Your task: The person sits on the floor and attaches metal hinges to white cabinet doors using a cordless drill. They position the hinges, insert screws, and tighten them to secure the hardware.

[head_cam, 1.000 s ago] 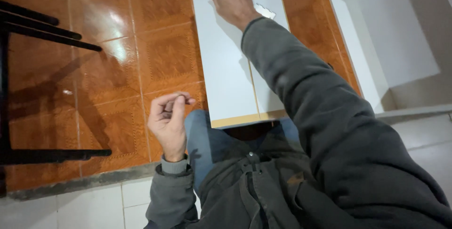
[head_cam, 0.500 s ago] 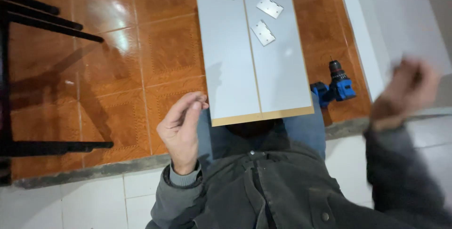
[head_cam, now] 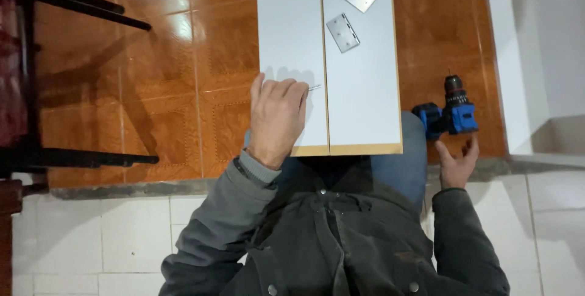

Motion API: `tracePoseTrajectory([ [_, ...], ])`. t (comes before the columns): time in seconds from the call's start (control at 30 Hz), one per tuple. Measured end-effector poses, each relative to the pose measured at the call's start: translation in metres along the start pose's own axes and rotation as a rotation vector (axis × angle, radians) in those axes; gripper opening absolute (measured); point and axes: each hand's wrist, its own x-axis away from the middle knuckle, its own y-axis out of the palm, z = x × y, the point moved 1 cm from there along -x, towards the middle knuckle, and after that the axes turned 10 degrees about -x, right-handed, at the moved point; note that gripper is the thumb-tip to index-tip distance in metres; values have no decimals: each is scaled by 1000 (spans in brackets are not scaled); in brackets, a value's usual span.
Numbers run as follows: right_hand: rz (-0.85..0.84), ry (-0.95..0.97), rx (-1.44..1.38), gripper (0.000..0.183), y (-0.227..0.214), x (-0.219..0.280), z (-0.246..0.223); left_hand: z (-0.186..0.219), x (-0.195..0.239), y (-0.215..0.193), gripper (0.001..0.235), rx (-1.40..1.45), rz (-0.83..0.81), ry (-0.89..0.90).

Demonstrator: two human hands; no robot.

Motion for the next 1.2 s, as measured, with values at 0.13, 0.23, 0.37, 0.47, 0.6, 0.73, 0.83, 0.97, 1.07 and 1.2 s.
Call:
tracePoseTrajectory([
  [0.13,0,295,-259,49,26,-38,14,-3,0,0,11,109,-29,-92],
  [0.23,32,393,-356,40,33,-52,17,-4,0,0,13,97,-48,-83],
  [0.37,-21,509,-260,35,26,-74,14,-5,3,0,15,135,-59,-105],
  [0.47,-113,186,-166,31,16,-96,-3,-5,5,1,14,146,-42,-93],
  [0.6,-106,83,-256,26,-3,-115,-57,-11,4,-2,15,162,4,-59],
  [0.73,-46,195,-437,19,-42,-116,-169,-5,2,-6,20,164,-23,-61],
  [0.83,-92,199,-453,25,-55,-84,-247,7,-1,-18,29,144,9,-59],
  [0.97,-149,369,-716,38,-35,-29,-292,56,13,-28,30,503,78,-104],
  [1.07,-248,524,-1043,46,-22,9,-301,96,31,-32,54,1142,-127,-321],
  [1.2,-340,676,-1203,52,1,39,-307,117,26,-18,71,1878,-265,-197],
])
